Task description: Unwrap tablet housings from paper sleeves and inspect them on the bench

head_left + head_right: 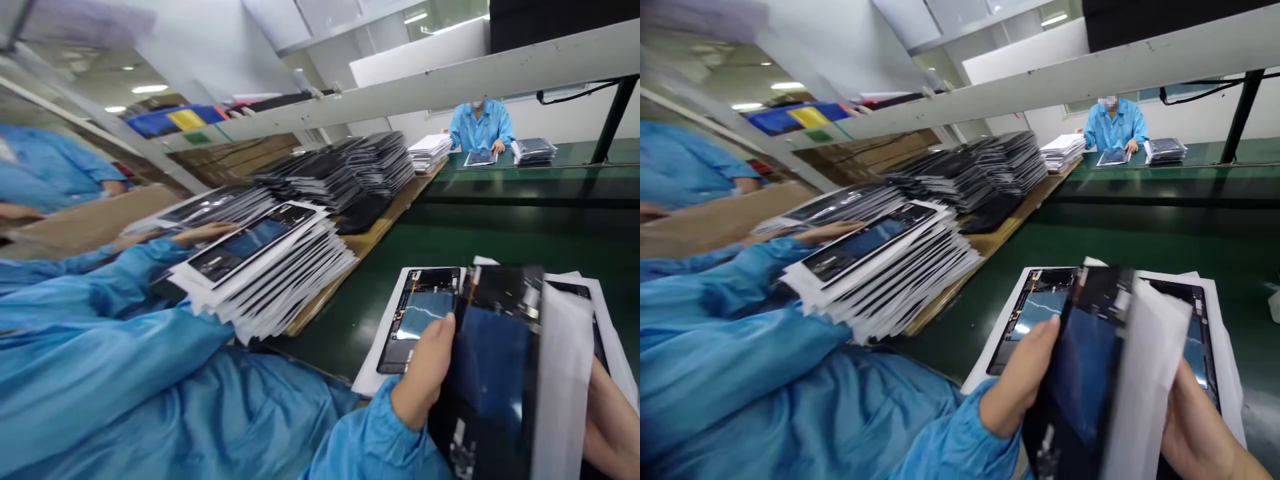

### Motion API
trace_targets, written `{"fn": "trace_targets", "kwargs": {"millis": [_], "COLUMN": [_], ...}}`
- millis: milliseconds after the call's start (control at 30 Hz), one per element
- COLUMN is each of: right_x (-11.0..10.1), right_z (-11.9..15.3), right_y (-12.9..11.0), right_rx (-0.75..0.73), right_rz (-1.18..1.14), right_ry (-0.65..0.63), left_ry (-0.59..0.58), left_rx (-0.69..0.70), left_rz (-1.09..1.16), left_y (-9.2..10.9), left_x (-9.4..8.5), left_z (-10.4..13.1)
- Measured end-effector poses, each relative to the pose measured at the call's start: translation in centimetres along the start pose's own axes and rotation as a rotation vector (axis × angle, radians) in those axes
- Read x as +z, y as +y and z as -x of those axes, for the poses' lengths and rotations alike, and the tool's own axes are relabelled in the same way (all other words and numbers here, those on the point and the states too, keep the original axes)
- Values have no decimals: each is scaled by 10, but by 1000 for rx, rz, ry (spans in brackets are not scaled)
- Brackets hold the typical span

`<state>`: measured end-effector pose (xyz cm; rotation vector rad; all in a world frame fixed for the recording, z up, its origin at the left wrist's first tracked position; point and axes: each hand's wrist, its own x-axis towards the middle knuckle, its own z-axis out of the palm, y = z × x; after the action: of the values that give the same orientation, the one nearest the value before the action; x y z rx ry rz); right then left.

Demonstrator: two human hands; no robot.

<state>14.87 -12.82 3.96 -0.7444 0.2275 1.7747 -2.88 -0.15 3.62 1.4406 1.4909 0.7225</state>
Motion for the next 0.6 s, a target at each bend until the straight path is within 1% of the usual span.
{"fn": "trace_targets", "kwargs": {"millis": [67, 167, 200, 267, 300, 333, 367, 400, 467, 533, 600], "right_x": [0, 9, 14, 20, 22, 22, 19, 14, -4, -26, -50], "right_z": [-3, -8, -10, -14, -15, -16, -17, -17, -14, -9, -4], "right_y": [5, 13, 15, 19, 20, 20, 20, 18, 13, 4, -7], "right_rx": [-16, -47, -65, -107, -136, -167, -198, -236, -299, -361, -435], "right_rz": [-64, -36, -10, 70, 125, 184, 245, 305, 398, 444, 476], "right_ry": [87, 189, 199, 144, 121, 136, 185, 261, 441, 564, 665], "left_ry": [-8, -75, -101, -130, -118, -91, -52, 0, 121, 205, 235], "left_rx": [-19, -2, 1, -2, -6, -7, -7, -9, -27, -55, -80], "left_rz": [-92, -154, -128, -61, -37, -22, -15, -14, -52, -131, -227], "left_y": [-5, -7, -7, -9, -11, -14, -18, -24, -37, -50, -61], "left_x": [1, -3, -7, -20, -29, -39, -49, -59, -76, -87, -92], "left_z": [7, 12, 11, 4, -2, -10, -20, -30, -53, -72, -84]}}
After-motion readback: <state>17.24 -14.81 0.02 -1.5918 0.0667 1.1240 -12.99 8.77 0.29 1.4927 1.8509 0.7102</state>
